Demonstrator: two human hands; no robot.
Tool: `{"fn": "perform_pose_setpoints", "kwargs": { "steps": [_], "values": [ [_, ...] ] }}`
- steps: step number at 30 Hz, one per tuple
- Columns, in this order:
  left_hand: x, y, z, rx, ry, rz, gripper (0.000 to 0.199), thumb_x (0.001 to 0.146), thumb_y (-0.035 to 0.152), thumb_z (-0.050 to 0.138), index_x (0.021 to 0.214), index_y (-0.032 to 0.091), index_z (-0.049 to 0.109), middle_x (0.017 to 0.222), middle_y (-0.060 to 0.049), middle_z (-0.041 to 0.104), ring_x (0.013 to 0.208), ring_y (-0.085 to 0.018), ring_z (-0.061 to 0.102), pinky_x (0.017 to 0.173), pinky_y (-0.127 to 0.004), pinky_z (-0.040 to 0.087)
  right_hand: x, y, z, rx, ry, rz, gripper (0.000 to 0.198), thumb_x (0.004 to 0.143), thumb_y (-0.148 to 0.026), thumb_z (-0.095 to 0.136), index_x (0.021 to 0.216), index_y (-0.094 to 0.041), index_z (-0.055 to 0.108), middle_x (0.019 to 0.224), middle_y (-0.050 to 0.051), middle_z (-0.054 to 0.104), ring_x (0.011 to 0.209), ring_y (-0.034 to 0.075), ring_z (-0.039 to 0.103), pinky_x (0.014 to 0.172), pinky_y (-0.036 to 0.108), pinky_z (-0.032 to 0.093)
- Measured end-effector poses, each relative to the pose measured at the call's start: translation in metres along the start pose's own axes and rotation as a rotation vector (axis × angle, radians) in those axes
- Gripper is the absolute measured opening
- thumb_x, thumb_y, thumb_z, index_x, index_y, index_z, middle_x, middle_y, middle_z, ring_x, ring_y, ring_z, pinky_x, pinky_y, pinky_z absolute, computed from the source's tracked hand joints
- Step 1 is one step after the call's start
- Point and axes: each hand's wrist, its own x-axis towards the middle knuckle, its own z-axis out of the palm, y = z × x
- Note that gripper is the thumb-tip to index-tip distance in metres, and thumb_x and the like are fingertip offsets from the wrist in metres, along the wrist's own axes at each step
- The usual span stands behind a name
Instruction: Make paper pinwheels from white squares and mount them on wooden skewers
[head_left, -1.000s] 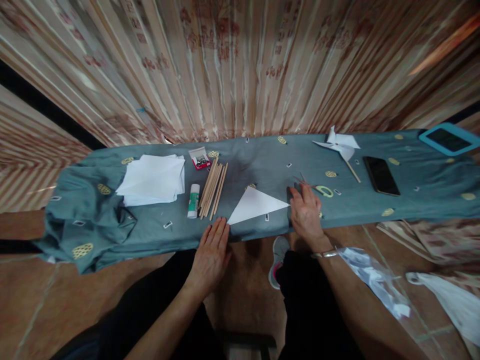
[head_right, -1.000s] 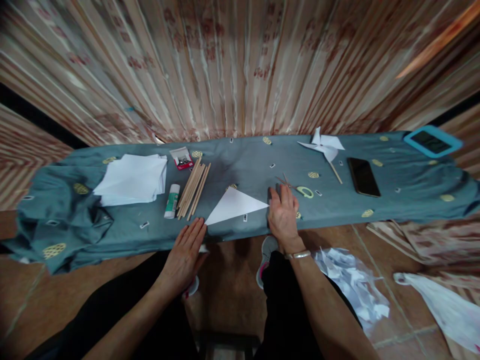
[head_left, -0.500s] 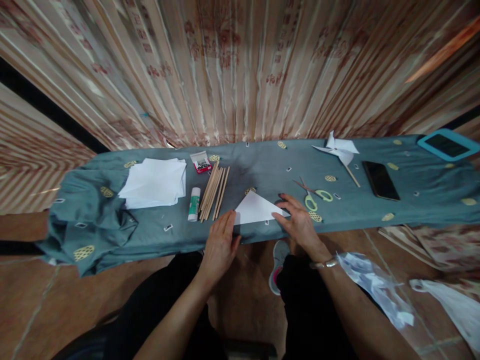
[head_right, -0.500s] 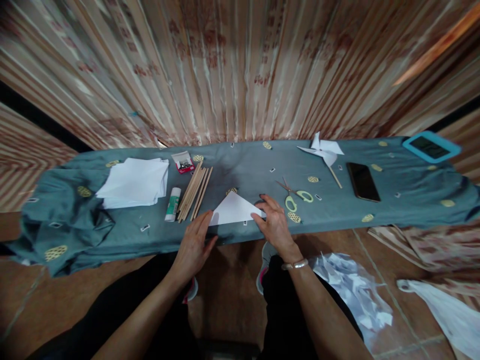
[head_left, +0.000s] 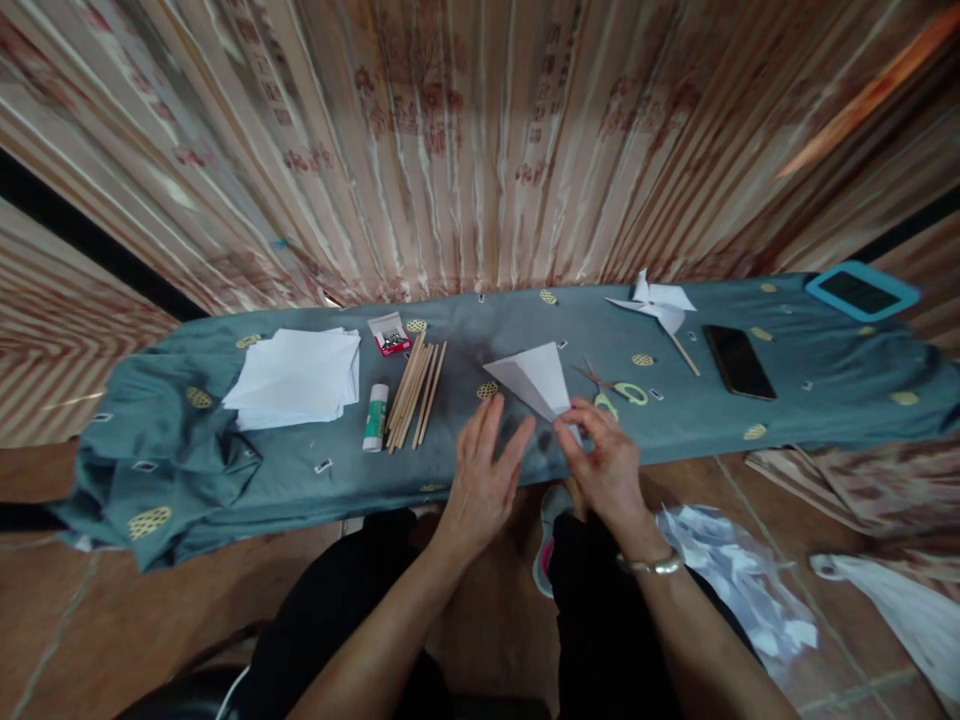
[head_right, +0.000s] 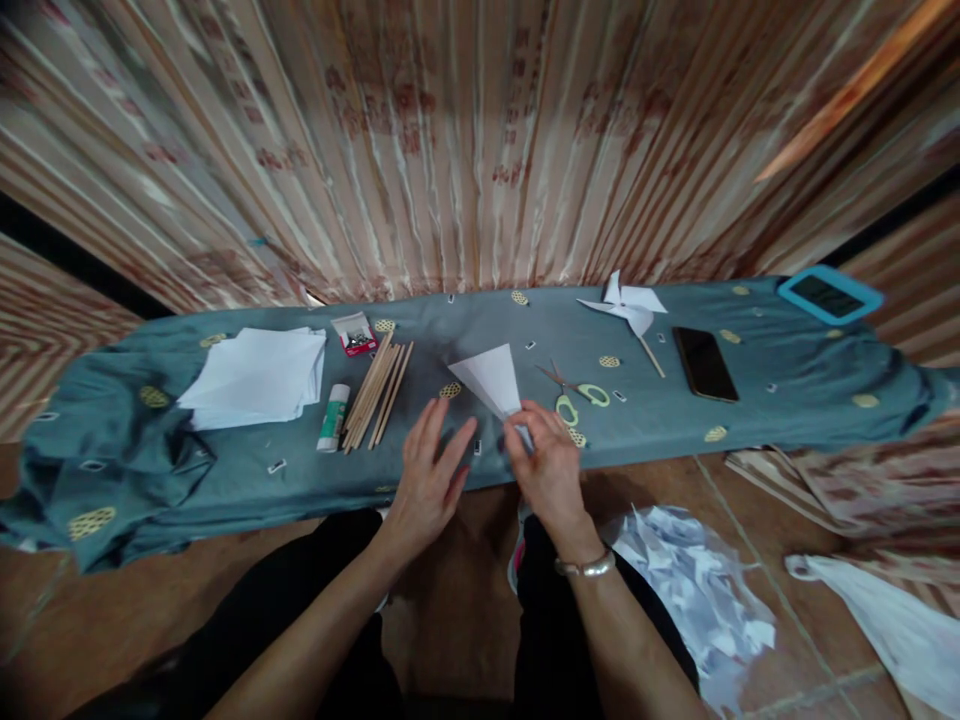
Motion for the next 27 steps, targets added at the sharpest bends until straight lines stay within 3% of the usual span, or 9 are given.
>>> {"fn": "perform_pose_setpoints", "kwargs": {
  "steps": [5, 8, 13, 16, 20, 22, 24, 27],
  "values": [
    [0.005, -0.006, 0.01, 0.063, 0.008, -0.013, 0.049, 0.085, 0.006, 0.044, 0.131, 0.022, 0.045, 0.151, -0.017, 0.028, 0.143, -0.028, 0.016, 0.108, -0.052, 0.027, -0.025, -0.018, 0.016, 0.002, -0.195, -0.161, 0.023, 0.092, -0.025, 0.046, 0.099, -0.018, 0.066, 0.106, 0.011, 0.069, 0.1, 0.023, 0.062, 0.09, 0.041, 0.05],
    [0.005, -0.012, 0.01, 0.118, -0.011, -0.068, 0.044, 0.085, 0.006, 0.044, 0.126, 0.022, 0.051, 0.147, -0.015, 0.038, 0.141, -0.027, 0.022, 0.109, -0.055, 0.023, -0.03, -0.019, 0.018, 0.051, -0.217, -0.099, 0.025, 0.092, -0.026, 0.045, 0.101, -0.018, 0.067, 0.105, 0.01, 0.07, 0.1, 0.022, 0.065, 0.092, 0.04, 0.051],
    [0.005, -0.018, 0.001, 0.144, -0.068, -0.143, 0.05, 0.085, 0.007, 0.043, 0.133, 0.02, 0.045, 0.144, -0.016, 0.043, 0.135, -0.026, 0.036, 0.11, -0.059, 0.017, -0.032, -0.015, 0.015, 0.136, -0.22, 0.059, 0.026, 0.09, -0.026, 0.047, 0.103, -0.022, 0.069, 0.109, 0.008, 0.07, 0.104, 0.022, 0.065, 0.094, 0.037, 0.052],
    [0.003, -0.022, -0.002, 0.131, -0.088, -0.13, 0.038, 0.085, 0.008, 0.048, 0.118, 0.025, 0.058, 0.131, -0.009, 0.058, 0.13, -0.027, 0.044, 0.11, -0.066, 0.009, -0.034, -0.014, 0.015, 0.195, -0.231, 0.102, 0.025, 0.089, -0.026, 0.048, 0.102, -0.023, 0.07, 0.107, 0.007, 0.071, 0.102, 0.022, 0.066, 0.093, 0.037, 0.053],
    [0.003, -0.029, -0.005, 0.114, -0.085, -0.138, 0.024, 0.083, 0.01, 0.055, 0.094, 0.027, 0.069, 0.119, -0.004, 0.066, 0.128, -0.03, 0.045, 0.107, -0.071, 0.005, -0.037, -0.007, 0.015, 0.181, -0.29, 0.07, 0.027, 0.09, -0.023, 0.045, 0.104, -0.022, 0.068, 0.106, 0.008, 0.071, 0.101, 0.021, 0.066, 0.093, 0.037, 0.052],
    [0.004, -0.029, -0.006, 0.097, -0.079, -0.136, 0.021, 0.083, 0.012, 0.057, 0.086, 0.027, 0.071, 0.112, -0.003, 0.07, 0.125, -0.029, 0.048, 0.108, -0.071, 0.002, -0.036, -0.002, 0.014, 0.068, -0.303, -0.029, 0.033, 0.09, -0.018, 0.041, 0.114, -0.02, 0.064, 0.119, 0.012, 0.064, 0.112, 0.023, 0.06, 0.097, 0.041, 0.049],
    [0.003, -0.028, -0.006, 0.067, -0.075, -0.121, 0.02, 0.085, 0.013, 0.057, 0.084, 0.027, 0.071, 0.105, -0.001, 0.072, 0.121, -0.026, 0.052, 0.109, -0.071, -0.001, -0.033, 0.0, 0.011, -0.098, -0.295, -0.146, 0.043, 0.088, -0.012, 0.039, 0.126, -0.019, 0.057, 0.14, 0.016, 0.047, 0.131, 0.029, 0.044, 0.103, 0.049, 0.041],
    [-0.002, -0.024, -0.007, 0.011, -0.099, -0.062, 0.019, 0.087, 0.016, 0.055, 0.085, 0.027, 0.07, 0.1, 0.001, 0.073, 0.118, -0.022, 0.055, 0.11, -0.068, -0.006, -0.025, 0.0, 0.007, -0.303, -0.29, -0.251, 0.055, 0.085, -0.006, 0.04, 0.135, -0.026, 0.047, 0.155, 0.012, 0.021, 0.143, 0.033, 0.017, 0.105, 0.058, 0.031]
  ]
}}
